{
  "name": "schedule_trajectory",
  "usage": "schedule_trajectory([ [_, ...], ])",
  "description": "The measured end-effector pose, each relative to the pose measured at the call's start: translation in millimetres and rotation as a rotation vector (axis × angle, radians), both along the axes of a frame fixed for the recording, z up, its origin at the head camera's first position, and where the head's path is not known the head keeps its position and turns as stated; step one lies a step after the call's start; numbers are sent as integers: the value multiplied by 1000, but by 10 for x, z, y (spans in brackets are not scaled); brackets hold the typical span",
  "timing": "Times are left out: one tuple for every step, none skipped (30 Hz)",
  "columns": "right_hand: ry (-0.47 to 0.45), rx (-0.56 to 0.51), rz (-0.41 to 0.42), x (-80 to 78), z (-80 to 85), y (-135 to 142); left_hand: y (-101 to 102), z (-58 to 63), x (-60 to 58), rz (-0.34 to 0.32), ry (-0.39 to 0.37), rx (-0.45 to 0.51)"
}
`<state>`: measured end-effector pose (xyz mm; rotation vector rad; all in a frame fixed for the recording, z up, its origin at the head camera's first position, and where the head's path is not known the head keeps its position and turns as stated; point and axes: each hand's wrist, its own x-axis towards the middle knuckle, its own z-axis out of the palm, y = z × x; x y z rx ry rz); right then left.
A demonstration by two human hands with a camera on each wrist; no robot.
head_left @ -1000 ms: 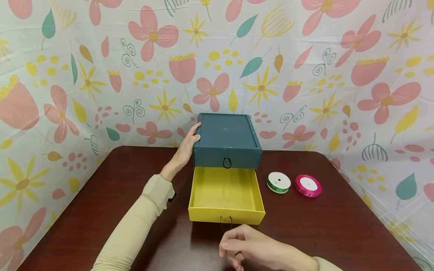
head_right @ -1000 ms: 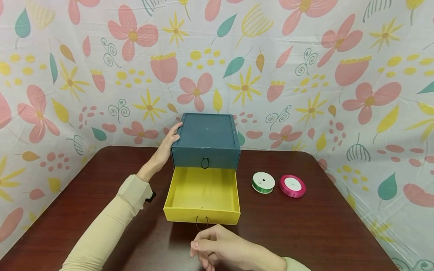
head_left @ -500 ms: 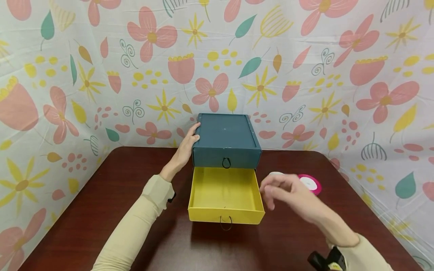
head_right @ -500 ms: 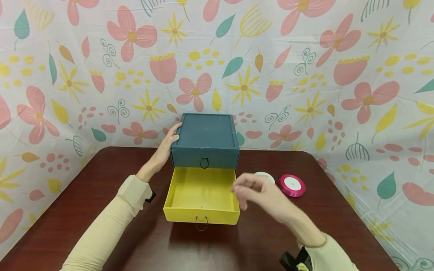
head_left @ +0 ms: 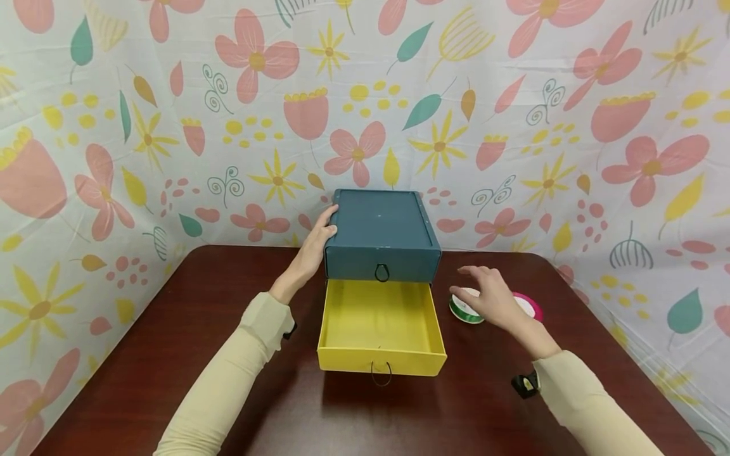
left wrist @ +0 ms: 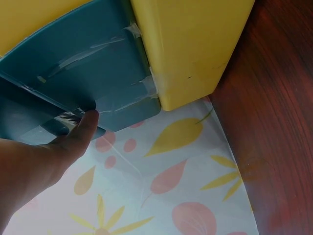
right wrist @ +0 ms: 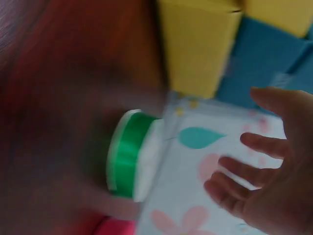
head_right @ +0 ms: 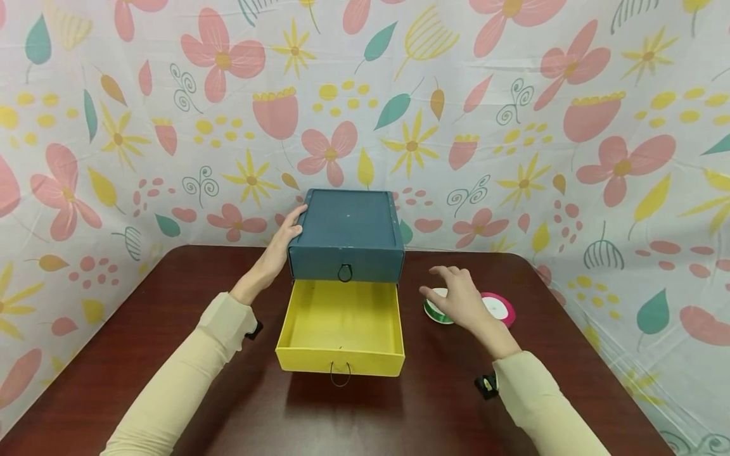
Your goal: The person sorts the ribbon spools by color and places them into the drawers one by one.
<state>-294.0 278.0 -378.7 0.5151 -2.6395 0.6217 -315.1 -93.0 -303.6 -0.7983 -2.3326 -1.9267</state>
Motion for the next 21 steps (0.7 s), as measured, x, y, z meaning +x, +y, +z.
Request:
schedule_trajectory([
  [-27, 38, -16, -37, -61, 17, -1, 1, 0, 1, -1, -3],
  [-60, 73, -36, -68, -115, 32, -2, 1, -1, 1, -3, -4],
  [-91, 106, -55, -93, -158, 43, -1, 1, -3, -2, -5, 0],
  [-123, 136, -73, -111, -192, 49, -3, 2, -5, -5, -8, 2],
  [-148, 167, -89, -125, -217, 52, -3, 0, -7, -8, -7, 3],
  [-169, 194, -101, -137, -235, 51, -3, -2, -9, -12, -8, 6],
  [-191, 214, -110, -145, -250, 49, -2, -1, -11, -15, -9, 9],
  [-210, 231, -113, -153, -261, 47, -2, 0, -13, -19, -10, 14],
  [-227, 243, -111, -158, -268, 42, -2, 1, -14, -20, -11, 16],
  [-244, 250, -107, -162, -275, 39, -3, 0, -15, -19, -12, 15],
  [-255, 257, -102, -168, -284, 38, -3, 0, -16, -17, -12, 14],
  [-265, 262, -98, -173, -294, 38, -5, 1, -16, -15, -13, 11],
  [-275, 265, -95, -176, -301, 36, -5, -1, -18, -12, -12, 8],
  [-285, 265, -98, -180, -310, 38, -5, -1, -18, -10, -10, 6],
  [-294, 269, -105, -183, -320, 43, -5, -3, -17, -9, -9, 2],
  [-304, 273, -117, -184, -328, 45, -5, -4, -17, -8, -6, 0],
  [-314, 276, -126, -187, -338, 51, -6, -8, -17, -5, -4, -3],
  [-323, 281, -134, -189, -347, 55, -7, -12, -15, -4, -5, -6],
  [-333, 282, -142, -191, -350, 64, -4, -12, -17, -6, -5, -3],
  [-346, 284, -149, -194, -357, 76, -1, -13, -18, -7, -5, -1],
  [-353, 288, -150, -195, -364, 87, 2, -16, -20, -9, -6, 2],
])
